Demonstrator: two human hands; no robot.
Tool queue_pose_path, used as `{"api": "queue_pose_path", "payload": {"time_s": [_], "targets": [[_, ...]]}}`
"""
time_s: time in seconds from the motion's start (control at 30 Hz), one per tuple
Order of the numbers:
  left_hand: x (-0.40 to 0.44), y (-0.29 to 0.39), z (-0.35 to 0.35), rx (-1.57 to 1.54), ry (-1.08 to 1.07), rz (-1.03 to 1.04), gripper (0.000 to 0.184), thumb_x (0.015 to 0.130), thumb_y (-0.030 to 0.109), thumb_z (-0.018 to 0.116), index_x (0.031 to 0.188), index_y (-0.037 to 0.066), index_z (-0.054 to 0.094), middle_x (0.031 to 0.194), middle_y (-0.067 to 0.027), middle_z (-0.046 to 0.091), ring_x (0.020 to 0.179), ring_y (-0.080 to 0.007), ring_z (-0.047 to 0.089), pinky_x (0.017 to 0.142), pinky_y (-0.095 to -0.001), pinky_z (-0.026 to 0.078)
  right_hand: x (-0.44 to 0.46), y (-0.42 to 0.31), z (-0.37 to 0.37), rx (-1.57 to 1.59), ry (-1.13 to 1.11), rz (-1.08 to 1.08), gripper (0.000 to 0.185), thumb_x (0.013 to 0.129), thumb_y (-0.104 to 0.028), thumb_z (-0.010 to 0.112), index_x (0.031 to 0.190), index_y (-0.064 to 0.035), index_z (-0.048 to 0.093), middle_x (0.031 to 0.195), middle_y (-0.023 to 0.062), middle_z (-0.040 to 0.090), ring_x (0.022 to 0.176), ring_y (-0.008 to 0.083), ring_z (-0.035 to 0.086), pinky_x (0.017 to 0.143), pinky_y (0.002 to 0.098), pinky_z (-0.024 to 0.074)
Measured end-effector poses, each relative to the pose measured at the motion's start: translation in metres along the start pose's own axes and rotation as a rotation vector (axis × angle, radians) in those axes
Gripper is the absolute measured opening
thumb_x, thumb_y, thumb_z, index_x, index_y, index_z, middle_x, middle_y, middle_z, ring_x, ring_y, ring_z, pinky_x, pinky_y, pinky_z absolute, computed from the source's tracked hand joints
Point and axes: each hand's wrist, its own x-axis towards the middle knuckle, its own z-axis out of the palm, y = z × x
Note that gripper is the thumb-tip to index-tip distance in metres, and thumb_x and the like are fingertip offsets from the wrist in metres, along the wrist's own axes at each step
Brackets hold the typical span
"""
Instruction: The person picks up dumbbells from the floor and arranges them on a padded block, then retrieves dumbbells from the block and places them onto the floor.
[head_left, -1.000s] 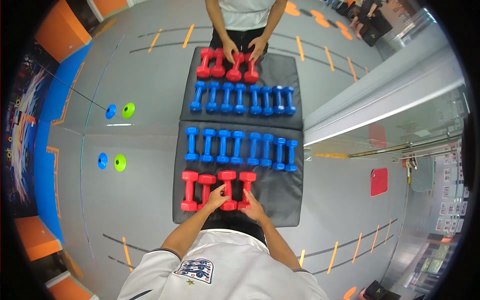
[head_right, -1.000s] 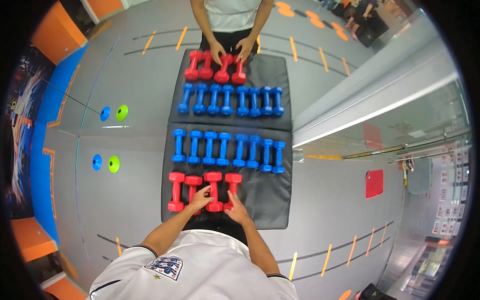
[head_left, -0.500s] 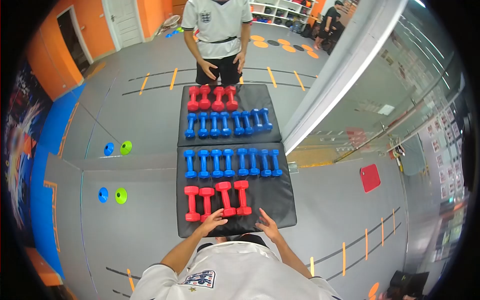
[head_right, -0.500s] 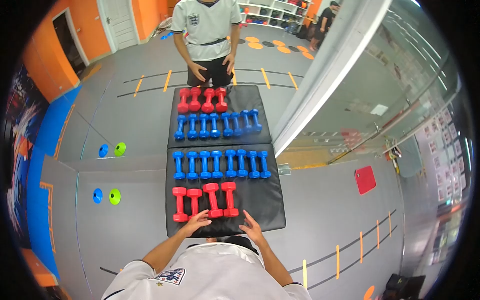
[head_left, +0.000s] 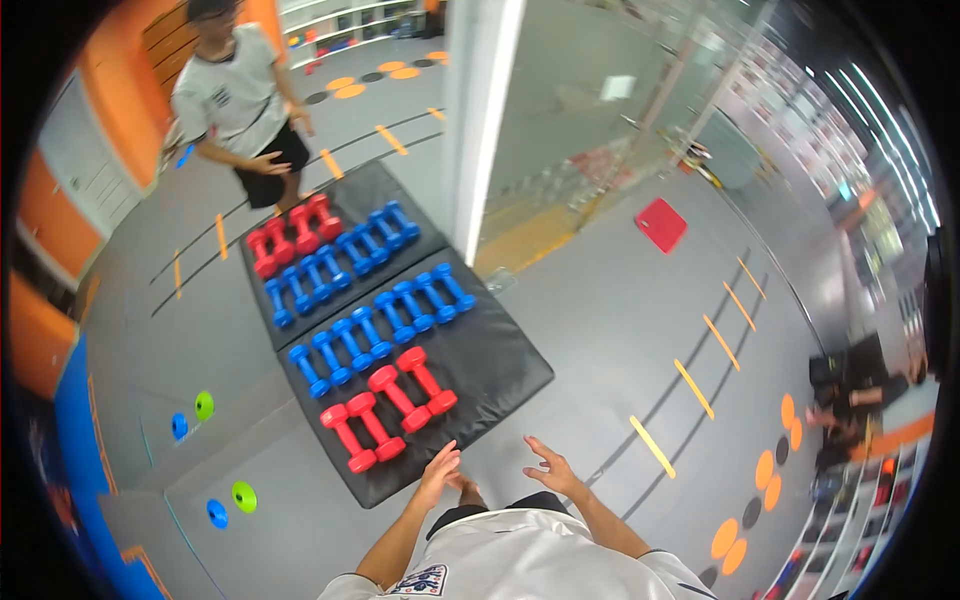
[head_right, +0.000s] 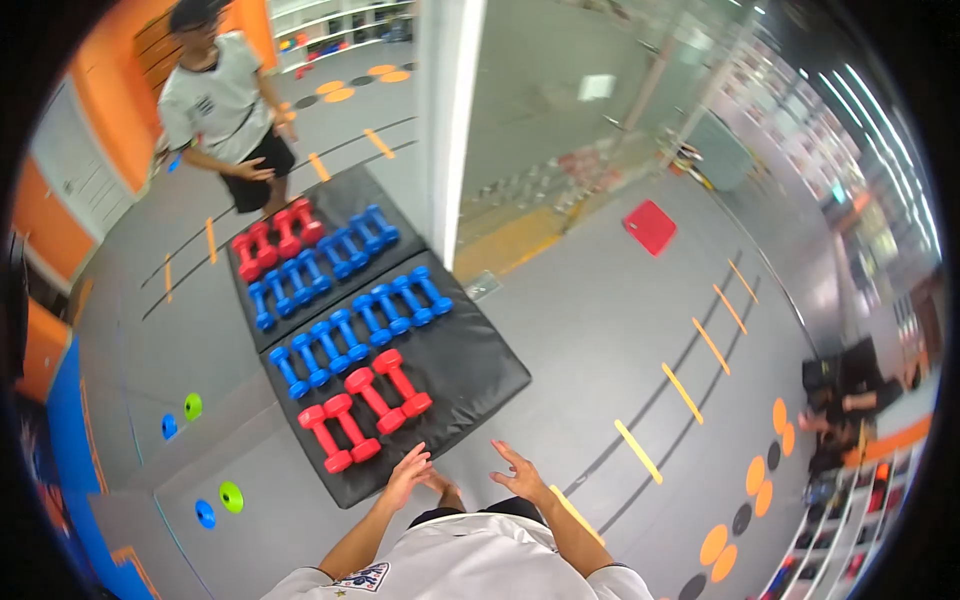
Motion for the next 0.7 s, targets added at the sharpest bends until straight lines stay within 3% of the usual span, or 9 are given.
{"api": "queue_pose_path", "payload": {"time_s": [0.2,0.37,0.53,0.7], "targets": [[0.018,0.012,0.059,0.231,-0.301,-0.072,0.067,0.098,0.03,0.06,0.155,0.012,0.031,0.154,-0.0133,0.038,0.137,-0.025,0.044,0.106,-0.0403,0.04,-0.096,0.023,-0.019,0.031,0.265,0.006,0.078,0.083,-0.018,0.072,0.152,-0.0291,0.037,0.158,0.0095,0.035,0.136,0.0297,0.047,0.1,0.0419,0.0504],[0.02,-0.01,0.151,0.432,-0.567,-0.116,0.066,0.098,0.03,0.059,0.155,0.011,0.031,0.153,-0.0137,0.038,0.137,-0.0255,0.044,0.107,-0.042,0.04,-0.197,0.066,-0.013,0.106,0.48,0.109,0.078,0.083,-0.017,0.071,0.152,-0.0292,0.037,0.156,0.0105,0.038,0.132,0.029,0.05,0.096,0.039,0.0533],[-0.018,-0.084,0.266,0.569,-0.82,-0.218,0.068,0.098,0.032,0.059,0.155,0.011,0.03,0.153,-0.0157,0.038,0.137,-0.0262,0.044,0.107,-0.0415,0.04,-0.323,0.132,0.016,0.384,0.756,0.214,0.078,0.083,-0.016,0.069,0.152,-0.0319,0.036,0.155,0.0116,0.039,0.129,0.0306,0.054,0.097,0.0393,0.0521],[-0.081,-0.178,0.372,0.664,-1.06,-0.359,0.073,0.097,0.036,0.06,0.155,0.008,0.027,0.154,-0.0165,0.036,0.139,-0.0284,0.041,0.107,-0.042,0.04,-0.444,0.195,0.063,0.582,1.085,0.279,0.077,0.084,-0.013,0.069,0.152,-0.0275,0.038,0.151,0.0125,0.045,0.126,0.029,0.057,0.097,0.0396,0.0522]]}}
